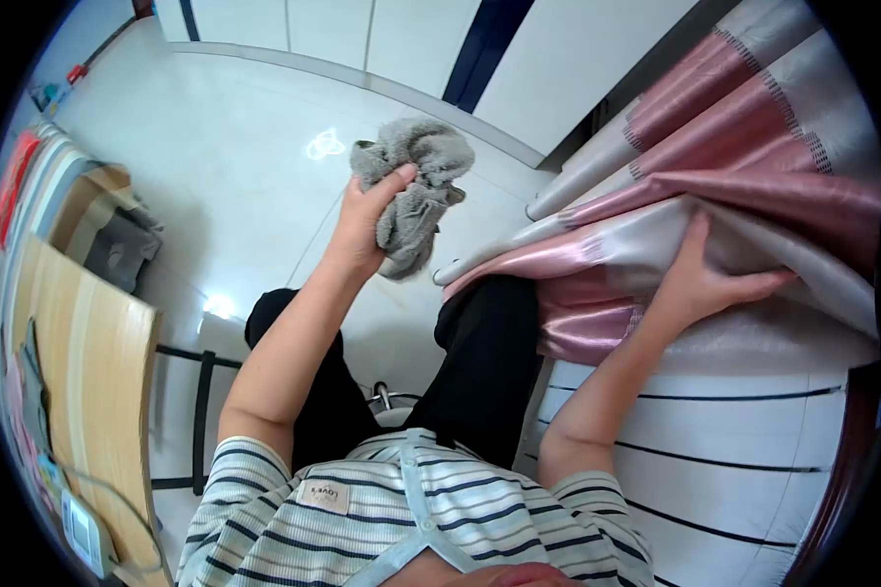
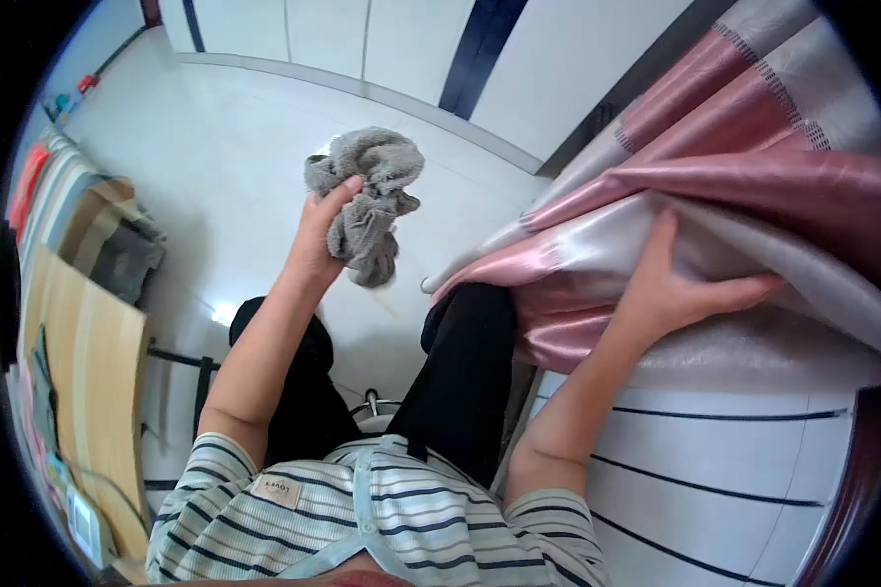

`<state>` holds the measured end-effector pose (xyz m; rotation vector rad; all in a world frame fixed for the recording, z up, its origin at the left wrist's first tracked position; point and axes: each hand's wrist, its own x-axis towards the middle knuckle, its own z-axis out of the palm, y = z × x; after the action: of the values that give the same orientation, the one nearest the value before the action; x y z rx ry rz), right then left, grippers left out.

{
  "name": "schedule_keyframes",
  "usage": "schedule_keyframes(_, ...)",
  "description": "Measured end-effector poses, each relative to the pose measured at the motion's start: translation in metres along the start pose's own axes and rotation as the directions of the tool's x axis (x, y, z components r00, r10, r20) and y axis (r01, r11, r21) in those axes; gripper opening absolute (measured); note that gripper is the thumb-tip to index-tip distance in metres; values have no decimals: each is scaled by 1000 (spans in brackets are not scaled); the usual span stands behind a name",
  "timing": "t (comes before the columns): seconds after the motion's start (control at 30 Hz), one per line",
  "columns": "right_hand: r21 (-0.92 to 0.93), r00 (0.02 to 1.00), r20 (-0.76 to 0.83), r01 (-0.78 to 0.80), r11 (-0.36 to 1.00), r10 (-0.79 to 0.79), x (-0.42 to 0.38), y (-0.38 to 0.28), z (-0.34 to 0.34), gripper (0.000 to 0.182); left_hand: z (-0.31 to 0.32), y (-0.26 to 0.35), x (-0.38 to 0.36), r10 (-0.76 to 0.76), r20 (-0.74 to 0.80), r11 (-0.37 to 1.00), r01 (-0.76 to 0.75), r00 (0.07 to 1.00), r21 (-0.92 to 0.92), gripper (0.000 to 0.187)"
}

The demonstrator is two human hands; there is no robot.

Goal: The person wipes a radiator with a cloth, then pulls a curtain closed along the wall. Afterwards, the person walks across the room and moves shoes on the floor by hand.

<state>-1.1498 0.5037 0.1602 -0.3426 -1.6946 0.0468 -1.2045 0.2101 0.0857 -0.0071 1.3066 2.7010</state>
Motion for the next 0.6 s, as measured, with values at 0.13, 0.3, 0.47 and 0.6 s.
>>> schedule_keyframes(0.13, 163, 970, 24, -241, 957, 241, 24, 24, 50, 86, -4, -13, 23, -59, -73, 997, 62, 996, 37, 35)
schedule_keyframes(0.3, 248, 983, -45, -163, 955, 180, 18, 27, 51, 80, -30, -33, 42, -119, -94, 990, 125, 988, 60, 38)
schedule_keyframes(0.47, 318, 975, -216, 20, 948, 52, 15, 57, 51, 76, -60, -50, 78, -108, -47, 990, 111, 993, 88, 40)
schedule_keyframes(0.6, -45, 987, -161, -15, 999, 8, 20, 114, 69, 56, -79, -56, 86, -90, -9, 983, 91, 996, 161, 40)
